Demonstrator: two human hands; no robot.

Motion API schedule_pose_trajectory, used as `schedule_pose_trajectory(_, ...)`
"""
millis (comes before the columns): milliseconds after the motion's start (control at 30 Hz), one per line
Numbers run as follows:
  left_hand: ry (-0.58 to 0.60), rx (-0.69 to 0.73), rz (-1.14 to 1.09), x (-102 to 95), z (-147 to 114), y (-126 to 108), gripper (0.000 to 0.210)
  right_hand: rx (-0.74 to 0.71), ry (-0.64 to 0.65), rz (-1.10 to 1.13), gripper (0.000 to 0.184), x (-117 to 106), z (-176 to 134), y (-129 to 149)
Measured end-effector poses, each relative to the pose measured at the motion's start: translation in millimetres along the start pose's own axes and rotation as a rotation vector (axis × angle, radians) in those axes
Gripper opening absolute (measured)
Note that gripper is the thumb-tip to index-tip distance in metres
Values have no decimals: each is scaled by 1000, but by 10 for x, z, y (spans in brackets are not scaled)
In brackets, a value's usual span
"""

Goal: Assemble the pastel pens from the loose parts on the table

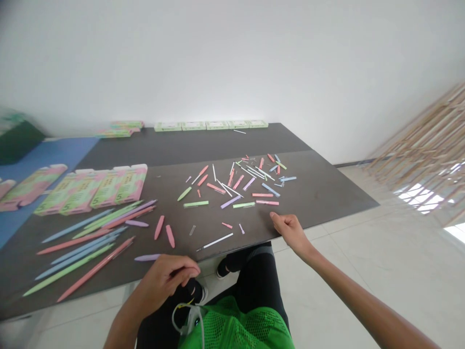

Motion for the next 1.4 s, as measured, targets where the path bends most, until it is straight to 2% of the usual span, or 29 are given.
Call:
schedule_pose_trajectory(533,-12,58,-44,30,-17,-47,25,11,-26,-90,67,-92,21,-198)
schedule_pose_trajectory(1200,-27,94,-49,48,-20,-26,21,-5,-17,-124,65,-41,-15,-61)
schedule_pose_trajectory(1333,-21,72,-40,51,-18,-22,21,-18,-61,-248,66,-8,-12,33)
schedule_pose_trajectory(1400,-21,71,-31,53,-15,-20,21,-97,-62,-375,64,45,-19,163)
Point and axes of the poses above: each hand's wrist, its own z-axis towards the middle knuckle, its own x-axis out of the palm, y = z × x, the point moved 1 cm from there along z, towards the middle knuckle, and after that the axes turned 7 degrees about -y, right-handed, at the moved point
